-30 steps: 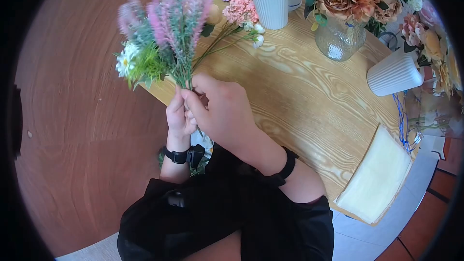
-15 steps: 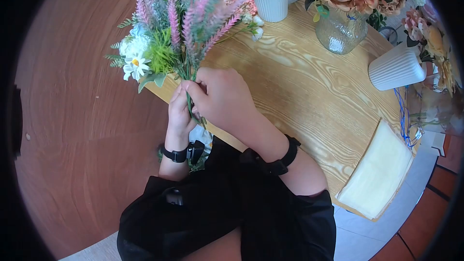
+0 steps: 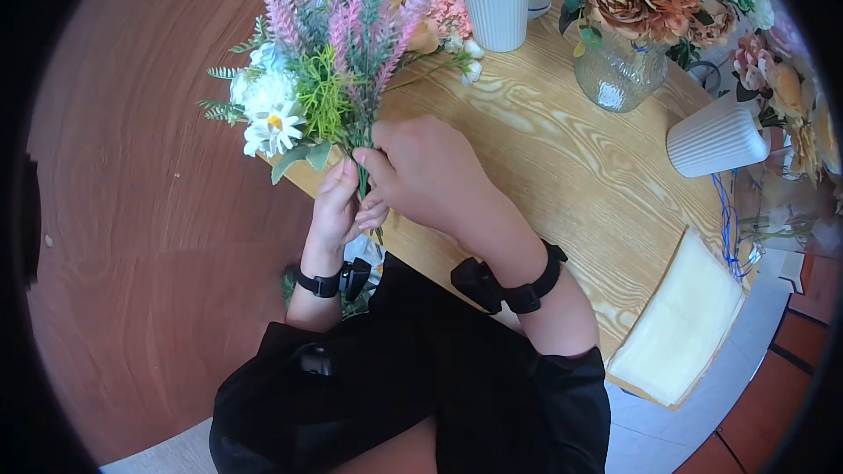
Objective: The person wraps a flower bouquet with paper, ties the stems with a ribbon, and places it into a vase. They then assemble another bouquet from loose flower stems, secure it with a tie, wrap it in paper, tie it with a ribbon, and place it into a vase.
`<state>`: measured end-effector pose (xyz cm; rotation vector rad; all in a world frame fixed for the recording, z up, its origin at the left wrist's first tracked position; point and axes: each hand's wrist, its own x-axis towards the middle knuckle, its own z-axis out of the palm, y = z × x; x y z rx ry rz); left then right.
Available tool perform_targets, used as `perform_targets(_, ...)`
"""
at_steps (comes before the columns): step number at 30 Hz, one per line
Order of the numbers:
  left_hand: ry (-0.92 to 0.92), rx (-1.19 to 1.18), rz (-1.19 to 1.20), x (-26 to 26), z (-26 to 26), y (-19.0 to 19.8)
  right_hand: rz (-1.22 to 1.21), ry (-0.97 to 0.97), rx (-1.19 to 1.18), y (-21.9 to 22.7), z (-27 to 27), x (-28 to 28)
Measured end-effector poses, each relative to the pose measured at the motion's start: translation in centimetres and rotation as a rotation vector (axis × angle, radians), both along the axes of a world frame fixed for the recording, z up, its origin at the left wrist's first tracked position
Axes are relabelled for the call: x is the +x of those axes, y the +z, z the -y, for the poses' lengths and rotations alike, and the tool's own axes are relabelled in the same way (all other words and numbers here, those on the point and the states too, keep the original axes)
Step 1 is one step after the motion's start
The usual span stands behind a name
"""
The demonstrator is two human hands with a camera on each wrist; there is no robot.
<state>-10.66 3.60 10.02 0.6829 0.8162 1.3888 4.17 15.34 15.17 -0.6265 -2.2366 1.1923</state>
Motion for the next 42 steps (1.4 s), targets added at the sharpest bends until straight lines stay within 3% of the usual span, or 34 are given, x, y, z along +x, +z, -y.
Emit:
perform_targets(3, -0.068, 0.089, 0.018, -0.1, -0.3, 0.1, 0.030, 0.019, 0.016, 0.7, 0.0, 0.0)
perform_targets(8, -0.020, 0.062, 0.080, 0.5, 0.4, -0.3, 0.030, -0.005, 0.009, 0.8, 0.6, -0.1)
perform_targets(17, -0.081, 0.102, -0.048, -0.3, 1.6, -2.3, 0.034, -0.072, -0.069, 1.5, 1.1, 0.4)
perform_targets(22, -0.048, 0.084, -0.103, 0.3, 1.1, -0.8, -0.101, -0.006, -0.375, -0.1, 0.4, 0.1)
perform_targets(24, -0.025, -0.012, -0.176, 0.6, 1.3, -0.3, -0.148, -0.013, -0.368, 0.3, 0.7, 0.0)
perform_targets(28, -0.070, 0.090, -0.083, 0.3, 0.9, -0.5, -0.146, 0.010, -0.437, -1.2, 0.1, -0.5)
perform_targets(32, 0.096, 0.003, -0.072, 0.0, 0.9, -1.5, -0.125, 0.013, -0.553, -2.4, 0.5, -2.4)
perform_targets(34, 0.145, -0.032, -0.087, -0.2, 1.5, -1.5, 0.002, 0.086, -0.469, -1.9, 0.9, -2.8)
perform_targets(36, 0.351, -0.020, -0.259, -1.3, 2.7, -1.7, -0.001, 0.079, -0.443, -1.3, 1.5, -3.3)
perform_targets(38, 0.391, 0.145, -0.075, -3.1, 2.8, -0.7, -0.004, 0.083, -0.404, -1.7, 1.5, -3.6)
perform_targets(42, 0.629, 0.142, -0.110, -7.1, 5.3, 0.1, 0.200, 0.071, -0.349, -4.6, 0.0, -4.1)
